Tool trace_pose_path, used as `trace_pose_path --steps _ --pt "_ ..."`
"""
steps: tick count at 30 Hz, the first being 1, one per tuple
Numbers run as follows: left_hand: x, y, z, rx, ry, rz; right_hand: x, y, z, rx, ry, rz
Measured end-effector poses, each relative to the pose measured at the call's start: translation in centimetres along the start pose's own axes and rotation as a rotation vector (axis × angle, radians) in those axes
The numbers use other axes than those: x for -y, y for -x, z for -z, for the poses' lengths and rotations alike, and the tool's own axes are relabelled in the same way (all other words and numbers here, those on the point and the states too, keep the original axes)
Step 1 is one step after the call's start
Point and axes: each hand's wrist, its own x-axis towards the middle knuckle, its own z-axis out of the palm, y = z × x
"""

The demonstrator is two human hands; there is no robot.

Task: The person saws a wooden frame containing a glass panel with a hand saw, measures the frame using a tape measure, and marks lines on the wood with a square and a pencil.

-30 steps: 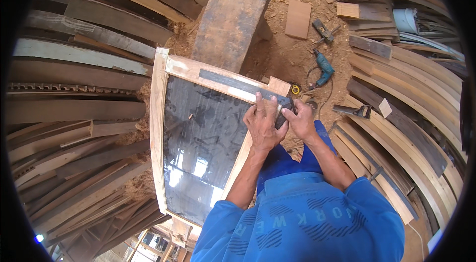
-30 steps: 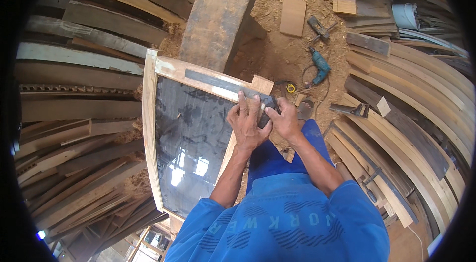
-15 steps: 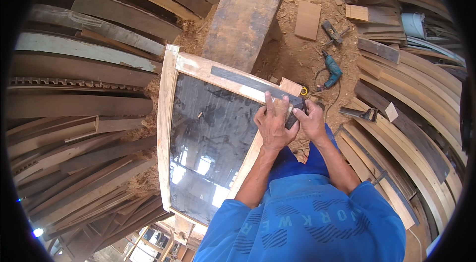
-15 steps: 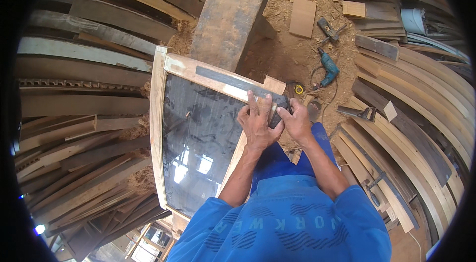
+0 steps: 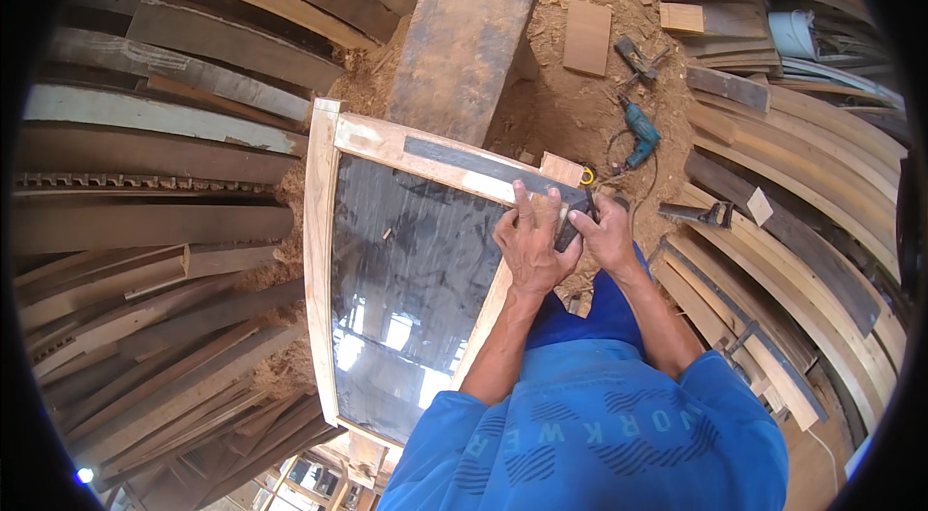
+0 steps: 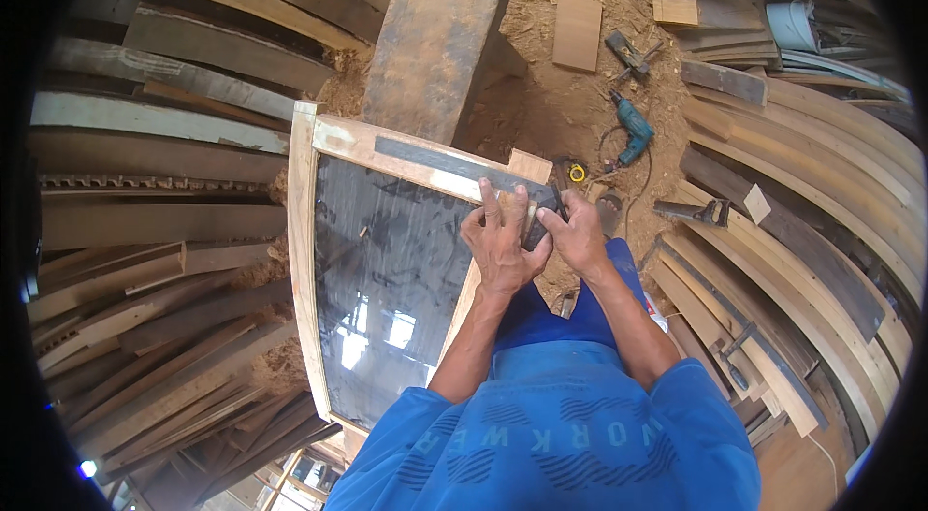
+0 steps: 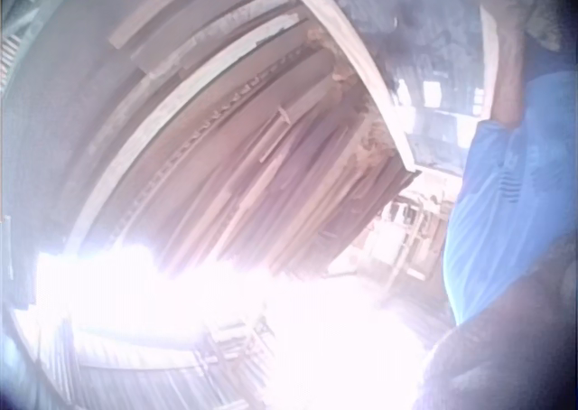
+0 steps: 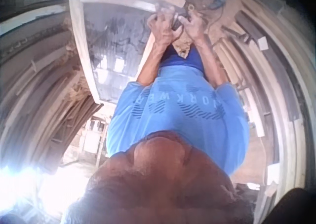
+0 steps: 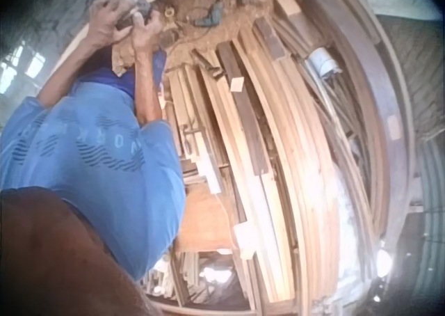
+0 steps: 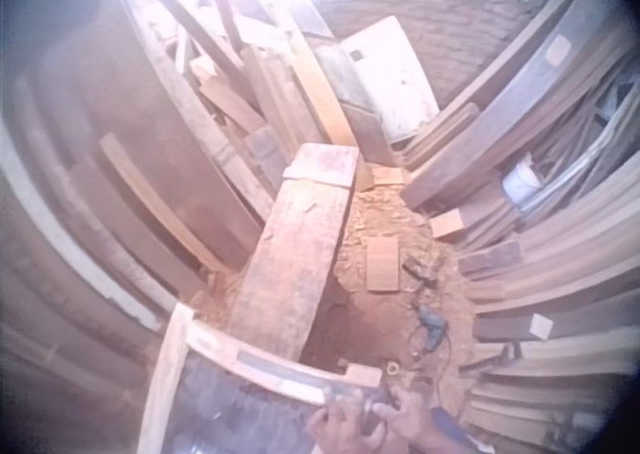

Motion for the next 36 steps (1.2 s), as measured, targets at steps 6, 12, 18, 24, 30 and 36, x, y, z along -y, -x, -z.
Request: trace_pose_path --steps 6,12,18,24,30,36 --pt "0.2 0.1 -0.3 -0.017 0.002 -0.020 -0.2 0.1 0.1 -0.020 0.047 -0.014" --pt "0.3 0.2 -0.4 -0.023 -0.011 -0.033 -1.2 0.0 0.1 -0.049 0.170 0.016" --pt "0.3 0.0 -0.2 -0.020 -0.025 -0.032 -1.6 -0.1 0.0 -0.052 0.044 0.023" --pt "0.3 -0.1 -0.1 -0.004 -0.010 -0.024 -1.8 -0.2 0.1 -0.044 0.041 0.032" --pt "0.1 -0.2 0.1 0.040 0.005 0.009 -1.2 -0.1 -0.1 -0.030 0.002 0.000" --pt "0.3 -0.1 0.0 0.050 0.011 0.007 -0.6 -0.1 0.0 -0.027 0.078 0.017"
